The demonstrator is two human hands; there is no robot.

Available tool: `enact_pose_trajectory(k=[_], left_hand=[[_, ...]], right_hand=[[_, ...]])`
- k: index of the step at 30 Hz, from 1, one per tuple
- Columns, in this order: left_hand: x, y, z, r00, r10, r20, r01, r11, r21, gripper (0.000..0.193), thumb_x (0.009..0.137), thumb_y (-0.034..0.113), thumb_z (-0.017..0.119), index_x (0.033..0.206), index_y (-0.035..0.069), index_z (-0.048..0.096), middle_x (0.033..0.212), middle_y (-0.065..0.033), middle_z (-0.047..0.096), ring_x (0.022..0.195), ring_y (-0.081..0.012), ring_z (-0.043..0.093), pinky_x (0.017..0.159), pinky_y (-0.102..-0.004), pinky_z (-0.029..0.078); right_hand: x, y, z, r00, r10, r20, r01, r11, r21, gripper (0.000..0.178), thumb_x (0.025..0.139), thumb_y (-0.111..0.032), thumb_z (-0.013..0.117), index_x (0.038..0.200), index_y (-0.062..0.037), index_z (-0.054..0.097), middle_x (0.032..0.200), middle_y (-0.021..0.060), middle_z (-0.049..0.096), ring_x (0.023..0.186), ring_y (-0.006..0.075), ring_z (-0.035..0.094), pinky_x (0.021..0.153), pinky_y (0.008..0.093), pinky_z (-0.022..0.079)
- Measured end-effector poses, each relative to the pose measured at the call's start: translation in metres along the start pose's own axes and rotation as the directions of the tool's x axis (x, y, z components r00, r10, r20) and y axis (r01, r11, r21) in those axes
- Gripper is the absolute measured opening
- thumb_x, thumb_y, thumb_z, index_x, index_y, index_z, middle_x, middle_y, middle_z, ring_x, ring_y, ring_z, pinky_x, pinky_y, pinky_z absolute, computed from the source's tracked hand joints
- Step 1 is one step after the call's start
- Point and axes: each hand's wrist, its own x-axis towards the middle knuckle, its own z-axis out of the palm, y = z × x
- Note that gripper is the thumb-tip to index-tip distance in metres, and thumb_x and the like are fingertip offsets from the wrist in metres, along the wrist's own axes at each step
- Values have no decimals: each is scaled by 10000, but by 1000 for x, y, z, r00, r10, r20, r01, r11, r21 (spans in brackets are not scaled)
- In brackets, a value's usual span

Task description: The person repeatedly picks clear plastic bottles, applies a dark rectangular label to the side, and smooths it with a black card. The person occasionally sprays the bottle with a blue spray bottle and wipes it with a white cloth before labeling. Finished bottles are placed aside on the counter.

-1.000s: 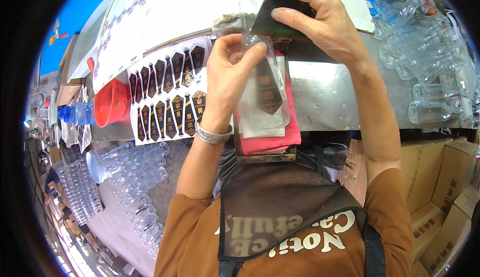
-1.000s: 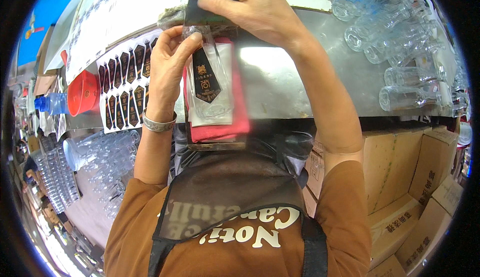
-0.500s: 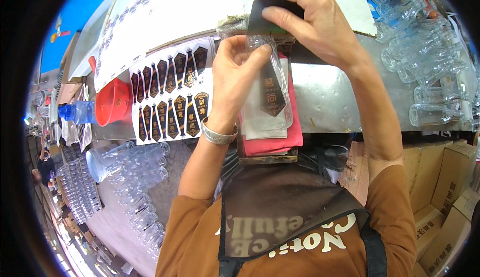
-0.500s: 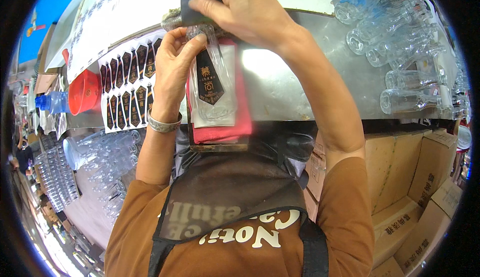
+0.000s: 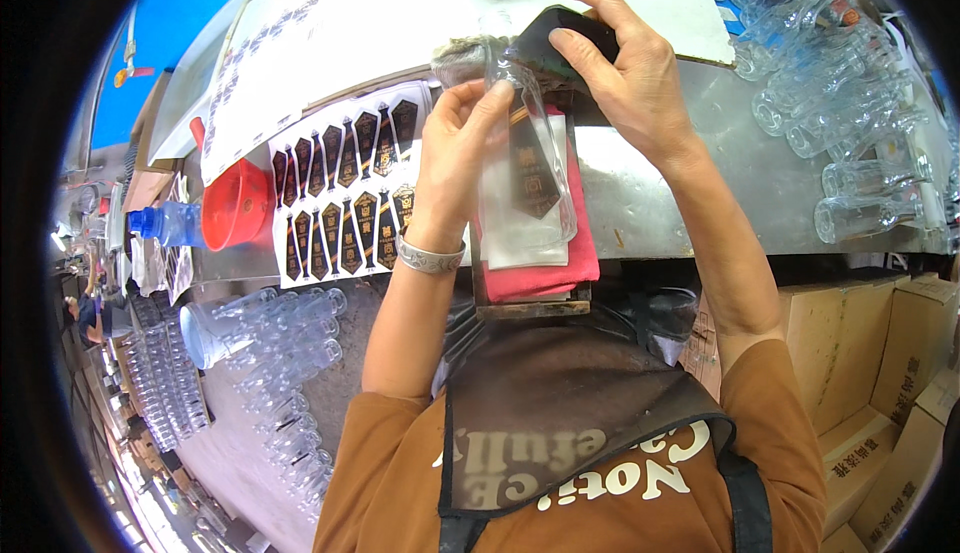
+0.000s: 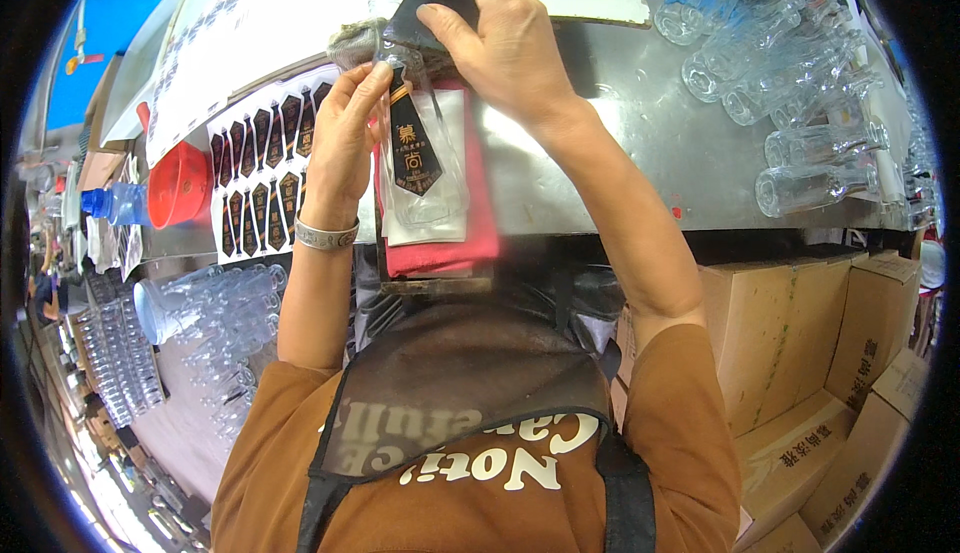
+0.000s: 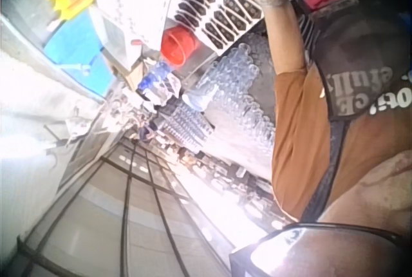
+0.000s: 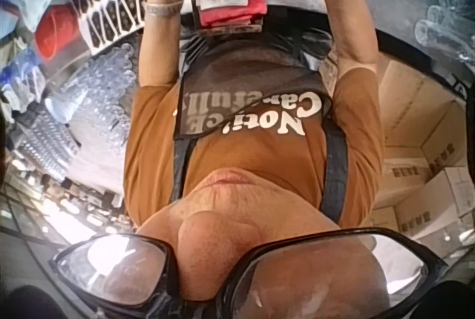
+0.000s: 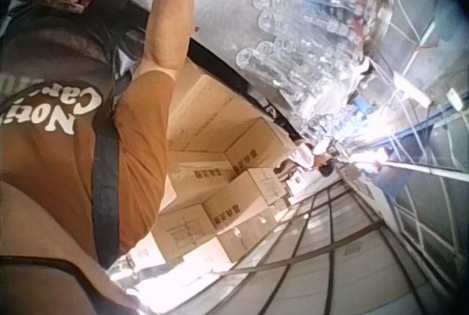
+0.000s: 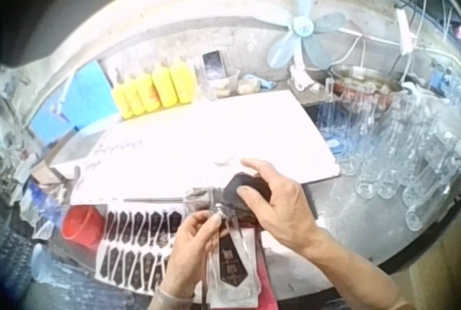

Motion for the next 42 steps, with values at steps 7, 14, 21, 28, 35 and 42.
enact_pose_trajectory(k=[7, 14, 21, 28, 35, 42], left_hand=[[-30, -2, -6, 997, 47, 55, -50, 996, 69, 634, 935, 252, 719, 1379, -99, 435, 1281, -160, 582, 1150, -198, 595, 961, -332, 497], [-47, -17, -7, 984, 164, 64, -173, 964, 204, 806, 836, 179, 813, 1454, -76, 362, 1361, -179, 528, 1239, -259, 551, 970, -354, 515], [-67, -15, -7, 982, 159, 98, -182, 934, 307, 859, 827, 162, 816, 1490, -70, 321, 1395, -206, 506, 1247, -277, 551, 969, -382, 515], [-71, -17, -10, 984, 139, 115, -152, 982, 109, 590, 943, 111, 687, 1432, -87, 421, 1371, -189, 540, 1250, -251, 561, 1031, -367, 467], [-70, -20, -11, 979, 143, 143, -157, 983, 95, 615, 932, 104, 697, 1437, -86, 403, 1364, -189, 542, 1238, -258, 561, 1015, -367, 484], [-70, -20, -11, 979, 145, 143, -161, 981, 111, 615, 926, 110, 707, 1434, -78, 415, 1348, -185, 556, 1227, -255, 564, 1013, -367, 481]], right_hand=[[6, -11, -6, 938, -247, 243, 291, 942, -167, 252, 911, -127, 683, 1139, -18, 671, 990, 125, 712, 882, 210, 699, 806, 301, 548], [13, -21, -3, 879, -451, 152, 472, 866, -164, 224, 896, -78, 708, 1110, -18, 685, 1005, 93, 714, 898, 193, 694, 821, 297, 553], [-12, -15, -22, 995, -6, 100, -16, 976, 216, 181, 999, -157, 607, 1082, -26, 699, 973, 24, 698, 894, 60, 636, 829, 223, 527], [-68, 11, -20, 851, 358, 384, -430, 895, 118, 436, 1010, -389, 588, 1132, 17, 691, 864, 23, 679, 711, 79, 574, 704, 237, 484], [-87, -2, -9, 751, 476, 457, -538, 843, 6, 526, 925, -414, 703, 1208, 28, 670, 631, -24, 574, 619, 51, 475, 580, 250, 378], [-89, -1, -7, 761, 461, 457, -534, 844, 38, 509, 924, -404, 703, 1196, 25, 677, 651, -2, 602, 651, 55, 527, 615, 243, 424]])
